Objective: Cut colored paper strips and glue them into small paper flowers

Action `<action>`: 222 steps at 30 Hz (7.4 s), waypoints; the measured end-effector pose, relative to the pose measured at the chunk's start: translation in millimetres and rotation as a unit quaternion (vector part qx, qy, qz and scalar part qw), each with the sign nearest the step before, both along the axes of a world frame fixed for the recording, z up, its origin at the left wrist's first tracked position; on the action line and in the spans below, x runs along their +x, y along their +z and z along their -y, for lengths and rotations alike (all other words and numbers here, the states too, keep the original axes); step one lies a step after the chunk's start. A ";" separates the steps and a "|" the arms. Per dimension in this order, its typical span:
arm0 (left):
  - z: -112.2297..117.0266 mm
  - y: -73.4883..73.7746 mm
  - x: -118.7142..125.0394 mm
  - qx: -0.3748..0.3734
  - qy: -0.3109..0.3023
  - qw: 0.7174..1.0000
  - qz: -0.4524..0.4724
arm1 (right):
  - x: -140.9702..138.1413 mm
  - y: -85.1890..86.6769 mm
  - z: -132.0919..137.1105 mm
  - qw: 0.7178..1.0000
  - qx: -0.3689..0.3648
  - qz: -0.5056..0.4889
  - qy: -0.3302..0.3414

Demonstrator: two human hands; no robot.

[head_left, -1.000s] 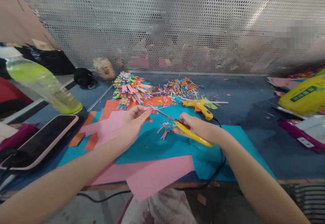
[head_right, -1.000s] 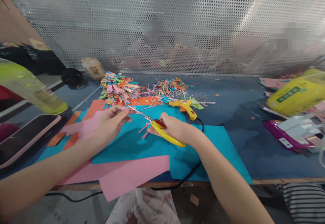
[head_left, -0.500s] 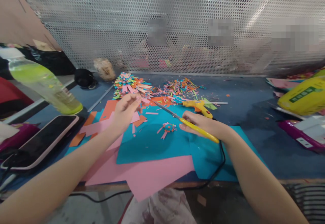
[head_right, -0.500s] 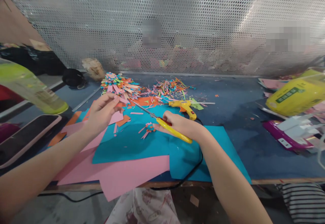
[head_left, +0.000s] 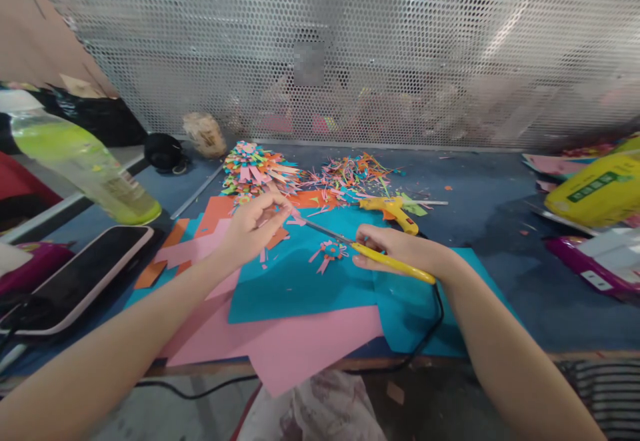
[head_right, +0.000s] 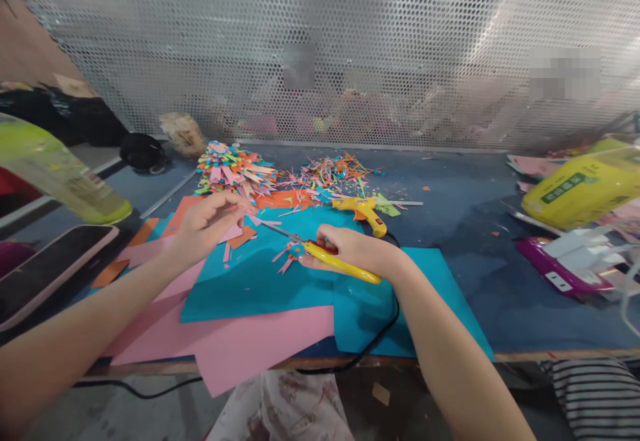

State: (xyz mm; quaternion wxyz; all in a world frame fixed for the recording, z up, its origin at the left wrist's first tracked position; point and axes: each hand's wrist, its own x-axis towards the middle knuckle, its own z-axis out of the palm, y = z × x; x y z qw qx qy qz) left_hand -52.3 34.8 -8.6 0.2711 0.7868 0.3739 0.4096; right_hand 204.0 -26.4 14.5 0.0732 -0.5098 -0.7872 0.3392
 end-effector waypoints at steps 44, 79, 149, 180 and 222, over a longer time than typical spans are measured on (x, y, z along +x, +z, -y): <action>-0.4 -2.5 1.7 -0.002 0.010 1.000 0.021 | -1.7 -1.4 -1.1 1.000 0.014 0.010 -0.010; -11.1 -9.7 0.1 -0.012 0.073 0.997 0.029 | 14.5 -28.7 -21.1 0.989 0.094 0.075 -0.090; -12.3 -7.1 -1.8 -0.087 0.031 0.995 0.034 | 9.4 -8.7 -6.3 1.000 0.016 0.024 -0.006; -11.1 -8.0 -0.4 -0.086 0.006 0.995 0.053 | 5.7 -5.7 -6.2 0.998 0.024 0.051 -0.019; -11.0 -11.5 3.3 -0.163 0.067 0.956 0.235 | 0.8 -9.0 -5.9 0.997 0.051 -0.005 -0.051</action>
